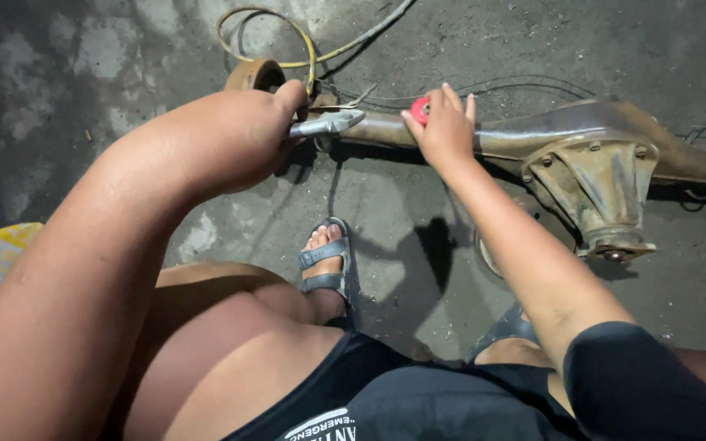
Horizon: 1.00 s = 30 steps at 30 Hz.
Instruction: The person scrubs a car axle assembly with a red-handled brush and a white cloth. They wipe the axle tube, differential housing, and brake drum area repeatedly, moving the cloth and brush between different sections of the metal part.
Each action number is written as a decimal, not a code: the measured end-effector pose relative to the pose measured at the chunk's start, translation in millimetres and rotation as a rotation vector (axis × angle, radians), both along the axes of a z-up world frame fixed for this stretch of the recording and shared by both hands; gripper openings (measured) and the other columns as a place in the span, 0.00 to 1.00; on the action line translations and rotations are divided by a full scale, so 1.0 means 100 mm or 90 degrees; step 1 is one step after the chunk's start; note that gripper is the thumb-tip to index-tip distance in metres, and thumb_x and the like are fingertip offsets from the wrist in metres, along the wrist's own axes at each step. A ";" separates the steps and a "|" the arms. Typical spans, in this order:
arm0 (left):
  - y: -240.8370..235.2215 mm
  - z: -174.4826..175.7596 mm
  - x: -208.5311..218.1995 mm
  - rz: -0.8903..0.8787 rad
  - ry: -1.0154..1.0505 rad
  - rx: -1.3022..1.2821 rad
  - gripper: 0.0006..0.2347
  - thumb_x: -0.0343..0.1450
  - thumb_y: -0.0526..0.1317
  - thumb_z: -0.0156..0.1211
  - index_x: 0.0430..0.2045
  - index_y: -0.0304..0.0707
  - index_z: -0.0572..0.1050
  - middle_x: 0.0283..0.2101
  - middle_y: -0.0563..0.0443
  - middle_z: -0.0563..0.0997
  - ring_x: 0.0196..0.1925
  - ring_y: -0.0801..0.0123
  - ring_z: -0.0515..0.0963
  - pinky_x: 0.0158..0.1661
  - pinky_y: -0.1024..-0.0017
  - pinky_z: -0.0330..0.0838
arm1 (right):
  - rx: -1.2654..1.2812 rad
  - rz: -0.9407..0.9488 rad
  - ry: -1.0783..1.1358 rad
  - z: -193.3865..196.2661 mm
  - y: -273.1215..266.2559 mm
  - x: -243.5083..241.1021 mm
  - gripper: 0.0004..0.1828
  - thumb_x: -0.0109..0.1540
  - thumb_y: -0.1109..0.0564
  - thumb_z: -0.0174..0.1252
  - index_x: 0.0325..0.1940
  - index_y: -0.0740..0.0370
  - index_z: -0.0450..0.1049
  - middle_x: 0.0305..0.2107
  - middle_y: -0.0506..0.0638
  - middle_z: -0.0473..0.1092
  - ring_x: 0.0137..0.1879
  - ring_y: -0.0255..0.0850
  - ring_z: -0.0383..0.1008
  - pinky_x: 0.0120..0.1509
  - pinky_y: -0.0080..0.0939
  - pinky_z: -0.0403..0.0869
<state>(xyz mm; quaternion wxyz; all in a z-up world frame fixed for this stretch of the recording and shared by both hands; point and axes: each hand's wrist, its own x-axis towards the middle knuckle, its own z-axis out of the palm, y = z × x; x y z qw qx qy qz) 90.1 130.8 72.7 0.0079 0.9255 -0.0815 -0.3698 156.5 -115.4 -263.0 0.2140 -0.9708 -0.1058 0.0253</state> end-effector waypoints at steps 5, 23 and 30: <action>-0.04 0.04 0.04 -0.002 -0.010 -0.005 0.08 0.71 0.33 0.44 0.43 0.38 0.63 0.32 0.35 0.78 0.29 0.43 0.75 0.31 0.50 0.66 | 0.010 -0.035 0.086 0.00 0.63 0.17 0.24 0.65 0.38 0.53 0.51 0.60 0.72 0.55 0.59 0.68 0.64 0.54 0.63 0.74 0.65 0.49; -0.10 0.08 -0.02 -0.027 0.020 -0.002 0.08 0.72 0.32 0.42 0.44 0.39 0.62 0.30 0.37 0.78 0.28 0.46 0.75 0.31 0.52 0.66 | -0.173 -0.159 0.184 0.32 -0.43 0.07 0.39 0.68 0.27 0.46 0.63 0.65 0.67 0.66 0.64 0.63 0.81 0.54 0.44 0.76 0.75 0.33; -0.28 -0.05 0.03 -0.078 -0.001 -0.014 0.13 0.68 0.28 0.47 0.46 0.38 0.63 0.31 0.35 0.79 0.31 0.44 0.77 0.33 0.50 0.70 | -0.104 -0.152 0.108 -0.23 -0.35 0.21 0.36 0.64 0.24 0.51 0.52 0.59 0.72 0.53 0.60 0.74 0.79 0.54 0.49 0.73 0.83 0.32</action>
